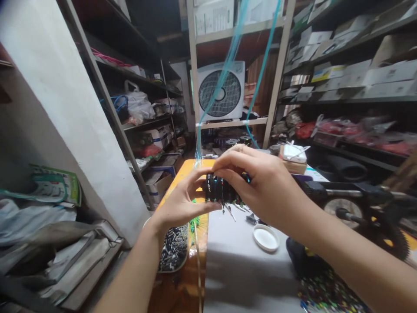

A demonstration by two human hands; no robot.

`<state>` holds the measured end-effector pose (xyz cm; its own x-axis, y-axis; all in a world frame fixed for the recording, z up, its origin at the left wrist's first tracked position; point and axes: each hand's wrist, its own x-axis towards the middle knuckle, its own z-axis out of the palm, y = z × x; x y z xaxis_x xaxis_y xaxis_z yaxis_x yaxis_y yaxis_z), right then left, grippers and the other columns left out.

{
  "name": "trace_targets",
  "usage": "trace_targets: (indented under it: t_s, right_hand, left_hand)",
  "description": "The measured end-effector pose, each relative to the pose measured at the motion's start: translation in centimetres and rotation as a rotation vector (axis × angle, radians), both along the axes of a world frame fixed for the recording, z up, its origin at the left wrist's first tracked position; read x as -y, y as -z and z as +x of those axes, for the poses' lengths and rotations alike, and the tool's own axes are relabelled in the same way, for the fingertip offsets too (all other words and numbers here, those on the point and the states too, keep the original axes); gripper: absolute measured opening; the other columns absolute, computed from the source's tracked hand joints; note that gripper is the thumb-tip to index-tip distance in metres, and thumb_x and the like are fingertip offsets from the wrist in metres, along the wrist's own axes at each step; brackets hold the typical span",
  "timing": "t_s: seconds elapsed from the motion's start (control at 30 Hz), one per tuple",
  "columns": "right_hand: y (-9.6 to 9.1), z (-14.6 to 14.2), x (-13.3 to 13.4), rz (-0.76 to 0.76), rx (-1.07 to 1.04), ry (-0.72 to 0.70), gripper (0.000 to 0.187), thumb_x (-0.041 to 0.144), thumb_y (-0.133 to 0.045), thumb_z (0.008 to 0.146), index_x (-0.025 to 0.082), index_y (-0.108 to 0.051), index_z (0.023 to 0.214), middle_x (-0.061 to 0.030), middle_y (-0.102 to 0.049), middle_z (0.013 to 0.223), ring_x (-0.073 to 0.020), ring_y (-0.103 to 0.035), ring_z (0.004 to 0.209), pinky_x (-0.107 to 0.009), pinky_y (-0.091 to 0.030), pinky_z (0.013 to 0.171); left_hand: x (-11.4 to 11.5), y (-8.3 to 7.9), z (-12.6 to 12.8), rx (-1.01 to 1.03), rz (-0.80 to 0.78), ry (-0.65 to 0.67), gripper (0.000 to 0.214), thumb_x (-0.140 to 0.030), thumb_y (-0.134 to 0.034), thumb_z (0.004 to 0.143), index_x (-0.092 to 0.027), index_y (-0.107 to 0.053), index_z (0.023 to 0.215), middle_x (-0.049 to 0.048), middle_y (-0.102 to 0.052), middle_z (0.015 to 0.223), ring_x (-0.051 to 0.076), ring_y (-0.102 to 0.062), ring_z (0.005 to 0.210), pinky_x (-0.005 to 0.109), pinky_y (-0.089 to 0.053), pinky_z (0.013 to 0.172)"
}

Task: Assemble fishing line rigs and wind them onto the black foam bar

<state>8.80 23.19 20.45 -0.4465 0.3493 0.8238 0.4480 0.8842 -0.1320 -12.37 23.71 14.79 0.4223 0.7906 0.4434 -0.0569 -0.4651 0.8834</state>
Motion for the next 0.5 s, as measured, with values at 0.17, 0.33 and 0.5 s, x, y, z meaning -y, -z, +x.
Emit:
trace_targets:
  t_s: [0.17,0.33,0.5]
  right_hand:
    - [0.16,0.05,-0.07,0.016,0.01,0.001,0.012,0.024,-0.064,0.105,0.023,-0.072,0.096,0.002,-0.074,0.092,-0.0101,-0.068,0.081,-0.026,-0.05,0.075]
    - [-0.01,0.0,0.08,-0.012,0.007,0.001,0.012,0.023,-0.064,0.105,0.023,-0.072,0.097,0.0012,-0.074,0.092,-0.0107,-0.068,0.081,-0.025,-0.051,0.074]
    - [-0.09,0.05,-0.06,-0.021,0.002,-0.01,0.012,0.024,-0.064,0.104,0.024,-0.072,0.094,0.002,-0.075,0.09,-0.0119,-0.069,0.078,-0.026,-0.052,0.071]
  left_hand:
    - [-0.08,0.02,0.02,0.003,-0.005,0.013,0.071,-0.031,-0.096,0.076,-0.027,-0.062,0.139,0.0075,-0.072,0.125,0.026,-0.071,0.11,0.045,-0.06,0.096]
    - [0.0,0.09,0.07,0.015,-0.007,0.013,0.069,-0.029,-0.096,0.076,-0.026,-0.063,0.137,0.007,-0.071,0.127,0.024,-0.07,0.11,0.043,-0.061,0.096]
    - [-0.09,0.0,0.01,0.01,0.005,0.003,0.073,-0.028,-0.099,0.072,-0.027,-0.064,0.136,0.0068,-0.072,0.124,0.026,-0.07,0.112,0.043,-0.061,0.095]
